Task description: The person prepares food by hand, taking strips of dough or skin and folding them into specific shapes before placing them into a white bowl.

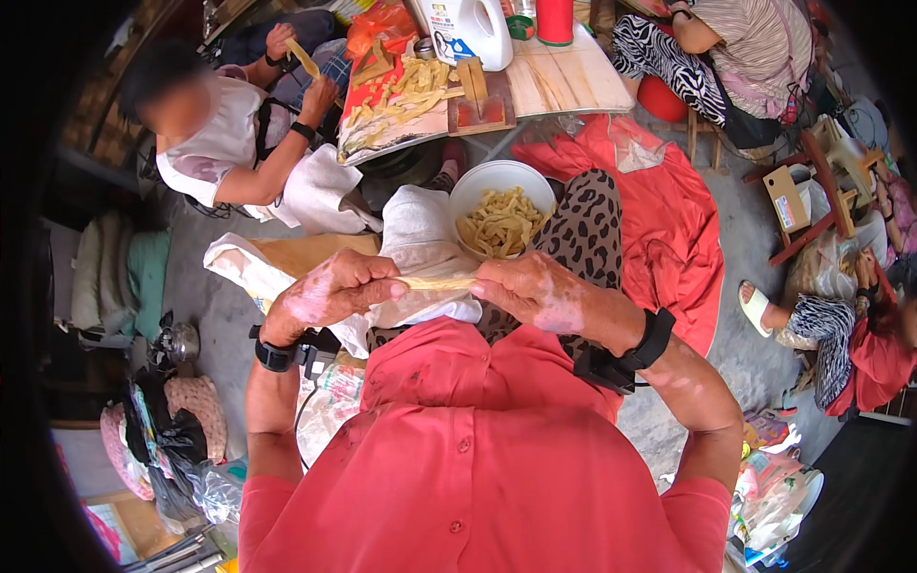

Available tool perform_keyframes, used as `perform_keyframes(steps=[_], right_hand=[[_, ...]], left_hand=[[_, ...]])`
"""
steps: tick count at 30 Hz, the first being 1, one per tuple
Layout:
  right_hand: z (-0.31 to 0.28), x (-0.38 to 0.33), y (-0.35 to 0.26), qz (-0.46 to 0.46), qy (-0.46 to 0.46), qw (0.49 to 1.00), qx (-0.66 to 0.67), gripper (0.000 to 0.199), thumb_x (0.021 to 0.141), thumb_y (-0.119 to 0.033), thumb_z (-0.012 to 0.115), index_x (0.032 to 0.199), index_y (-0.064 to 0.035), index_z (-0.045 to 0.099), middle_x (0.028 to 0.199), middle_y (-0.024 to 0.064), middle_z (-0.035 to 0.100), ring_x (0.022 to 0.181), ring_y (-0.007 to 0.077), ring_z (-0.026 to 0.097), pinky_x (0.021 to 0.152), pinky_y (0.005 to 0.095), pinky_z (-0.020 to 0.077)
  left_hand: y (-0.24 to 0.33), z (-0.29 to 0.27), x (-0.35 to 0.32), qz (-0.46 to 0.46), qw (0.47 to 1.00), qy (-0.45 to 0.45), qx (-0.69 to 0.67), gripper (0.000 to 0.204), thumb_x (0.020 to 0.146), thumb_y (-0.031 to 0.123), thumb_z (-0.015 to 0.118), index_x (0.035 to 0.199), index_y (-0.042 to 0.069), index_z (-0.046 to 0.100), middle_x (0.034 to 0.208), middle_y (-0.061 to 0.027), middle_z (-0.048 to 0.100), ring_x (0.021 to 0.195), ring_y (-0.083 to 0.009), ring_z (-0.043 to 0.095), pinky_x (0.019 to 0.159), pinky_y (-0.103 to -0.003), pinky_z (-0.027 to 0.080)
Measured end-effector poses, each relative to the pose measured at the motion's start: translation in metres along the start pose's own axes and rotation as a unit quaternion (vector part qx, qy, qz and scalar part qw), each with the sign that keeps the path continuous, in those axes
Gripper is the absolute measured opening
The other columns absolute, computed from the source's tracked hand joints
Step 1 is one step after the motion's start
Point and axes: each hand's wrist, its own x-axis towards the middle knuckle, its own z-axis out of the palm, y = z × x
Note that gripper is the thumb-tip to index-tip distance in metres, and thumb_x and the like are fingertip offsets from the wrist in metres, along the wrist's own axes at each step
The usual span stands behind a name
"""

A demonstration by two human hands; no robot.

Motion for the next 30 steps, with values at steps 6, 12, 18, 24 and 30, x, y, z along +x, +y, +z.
perform_keyframes(steps=[6, 12, 18, 24, 30], right_hand=[[0.007, 0.001, 0.003, -0.003, 0.008, 0.999, 0.033, 0.020, 0.093, -0.018, 0.050, 0.082, -0.0010, 0.049, 0.063, 0.0144, 0.045, 0.055, 0.0313, 0.048, 0.052, 0.0379, 0.0379], [0.028, 0.023, -0.009, -0.023, 0.123, 0.989, 0.082, 0.019, 0.093, -0.016, 0.051, 0.081, -0.0011, 0.049, 0.061, 0.0119, 0.041, 0.051, 0.0238, 0.042, 0.049, 0.0331, 0.0355], [0.047, 0.031, 0.006, 0.014, 0.193, 0.974, 0.119, 0.018, 0.094, -0.018, 0.049, 0.086, -0.0014, 0.052, 0.064, 0.0132, 0.046, 0.057, 0.0253, 0.050, 0.053, 0.0347, 0.0401], [0.048, 0.004, 0.010, 0.050, 0.158, 0.976, 0.141, 0.015, 0.092, -0.016, 0.048, 0.100, -0.0033, 0.052, 0.067, 0.0086, 0.048, 0.058, 0.0173, 0.048, 0.055, 0.0317, 0.0415], [0.037, -0.003, 0.001, 0.102, 0.132, 0.968, 0.185, 0.028, 0.095, -0.027, 0.045, 0.099, -0.0007, 0.054, 0.067, 0.0031, 0.047, 0.060, 0.0083, 0.041, 0.053, 0.0257, 0.0386]], left_hand=[[-0.010, -0.001, -0.025, -0.012, 0.974, 0.049, -0.222, 0.031, 0.092, 0.024, 0.055, 0.071, 0.001, 0.054, 0.062, 0.0057, 0.042, 0.056, -0.0040, 0.035, 0.047, -0.022, 0.027], [-0.009, 0.024, -0.010, 0.234, 0.753, 0.164, -0.592, 0.025, 0.094, 0.021, 0.050, 0.083, -0.001, 0.054, 0.058, 0.0004, 0.043, 0.047, -0.0037, 0.032, 0.043, -0.020, 0.025], [0.014, 0.053, 0.031, 0.163, 0.875, 0.263, -0.373, 0.023, 0.094, 0.016, 0.051, 0.107, -0.001, 0.057, 0.074, -0.0044, 0.058, 0.055, -0.0080, 0.046, 0.051, -0.021, 0.038], [-0.001, 0.078, 0.036, 0.178, 0.946, 0.269, -0.011, 0.019, 0.088, 0.005, 0.056, 0.107, -0.001, 0.057, 0.080, -0.0191, 0.060, 0.067, -0.0289, 0.060, 0.058, -0.033, 0.047], [-0.012, 0.090, 0.041, 0.186, 0.916, 0.288, 0.208, 0.030, 0.083, 0.005, 0.059, 0.112, 0.001, 0.053, 0.075, -0.0163, 0.056, 0.061, -0.0333, 0.058, 0.052, -0.041, 0.044]])
